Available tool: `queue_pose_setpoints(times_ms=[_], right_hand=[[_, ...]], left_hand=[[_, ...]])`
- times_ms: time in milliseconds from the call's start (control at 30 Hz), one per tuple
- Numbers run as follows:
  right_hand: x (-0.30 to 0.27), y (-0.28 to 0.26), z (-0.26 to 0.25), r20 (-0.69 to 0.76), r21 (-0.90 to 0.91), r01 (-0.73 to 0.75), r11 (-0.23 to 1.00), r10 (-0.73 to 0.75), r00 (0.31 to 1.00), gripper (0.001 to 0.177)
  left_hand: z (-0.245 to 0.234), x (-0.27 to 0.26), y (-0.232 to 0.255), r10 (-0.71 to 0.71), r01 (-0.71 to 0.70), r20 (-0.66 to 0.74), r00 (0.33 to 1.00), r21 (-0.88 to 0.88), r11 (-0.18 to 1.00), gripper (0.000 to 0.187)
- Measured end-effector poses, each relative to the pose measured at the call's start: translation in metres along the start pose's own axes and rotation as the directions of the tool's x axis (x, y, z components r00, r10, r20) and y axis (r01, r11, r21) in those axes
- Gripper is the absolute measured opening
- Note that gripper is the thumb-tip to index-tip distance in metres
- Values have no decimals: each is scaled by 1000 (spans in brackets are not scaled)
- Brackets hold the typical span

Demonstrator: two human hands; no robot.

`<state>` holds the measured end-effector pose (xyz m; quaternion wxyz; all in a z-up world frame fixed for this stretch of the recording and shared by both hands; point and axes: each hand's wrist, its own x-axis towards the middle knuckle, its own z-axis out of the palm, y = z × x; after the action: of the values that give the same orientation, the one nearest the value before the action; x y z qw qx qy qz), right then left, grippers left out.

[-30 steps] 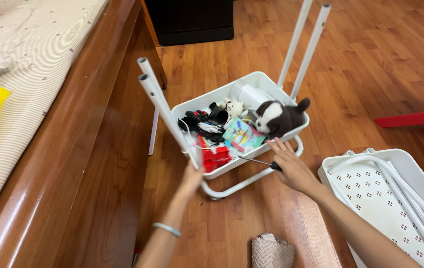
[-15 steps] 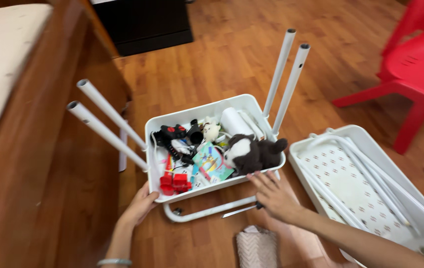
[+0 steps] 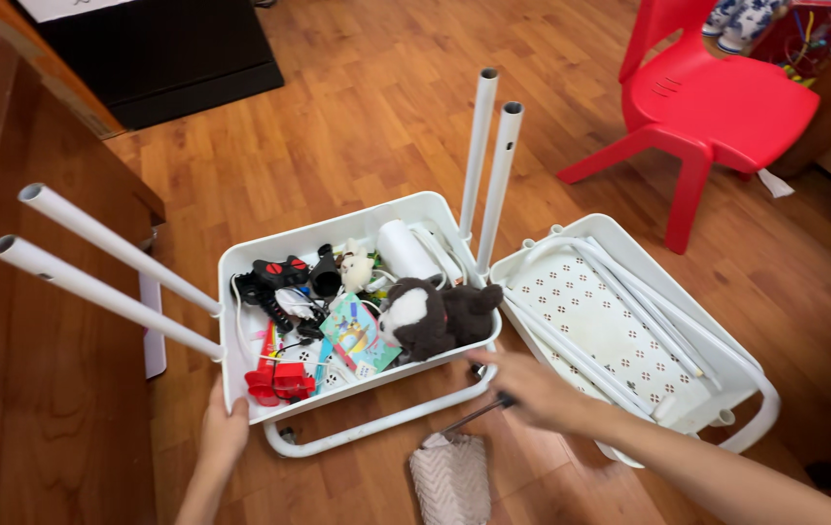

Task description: The person assembles a white plastic storage shelf by screwing vertical poles into a base tray. They then empty a bin of toys onto a nearby table, wipe the empty bin with a cloth, and place the cleaned bin onto the assembled shelf frame.

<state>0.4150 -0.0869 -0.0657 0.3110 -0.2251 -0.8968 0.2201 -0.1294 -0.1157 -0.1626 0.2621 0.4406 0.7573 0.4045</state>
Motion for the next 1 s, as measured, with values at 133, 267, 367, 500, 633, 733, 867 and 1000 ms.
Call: queue_pose_setpoints(times_ms=[133, 267, 367, 500, 633, 733, 867, 1000], right_hand=[[-55, 33, -29, -312, 86, -549, 831, 546, 778, 18], [-112, 80, -39, -241, 20, -964, 265, 937, 252, 29], [-144, 104, -23, -237, -240, -855, 460, 826, 512, 55], [-155, 129, 13, -158, -451, -697, 557, 719, 677, 48], [-153, 149, 39, -350, -524, -732, 436, 673, 652, 35], [-133, 160, 38, -386, -414, -788, 456, 696, 605, 40], [-103, 159, 30, -380, -366, -869, 332, 799, 466, 40], [-50, 153, 31, -351, -360, -889, 284, 841, 411, 40]], left_hand=[[5, -54, 49, 127, -119, -261, 957, 46, 992, 60], [20, -86, 98, 492, -426, -354, 796, 251, 869, 58], [38, -105, 121, 560, -432, -274, 782, 410, 803, 60], [55, -126, 136, 588, -440, -78, 805, 586, 681, 61], [62, -128, 137, 656, -576, 104, 747, 595, 561, 64], [61, -128, 134, 664, -588, 124, 738, 601, 542, 61], [59, -131, 129, 681, -600, 124, 722, 603, 526, 58], [55, -135, 130, 704, -611, 98, 703, 591, 527, 61]])
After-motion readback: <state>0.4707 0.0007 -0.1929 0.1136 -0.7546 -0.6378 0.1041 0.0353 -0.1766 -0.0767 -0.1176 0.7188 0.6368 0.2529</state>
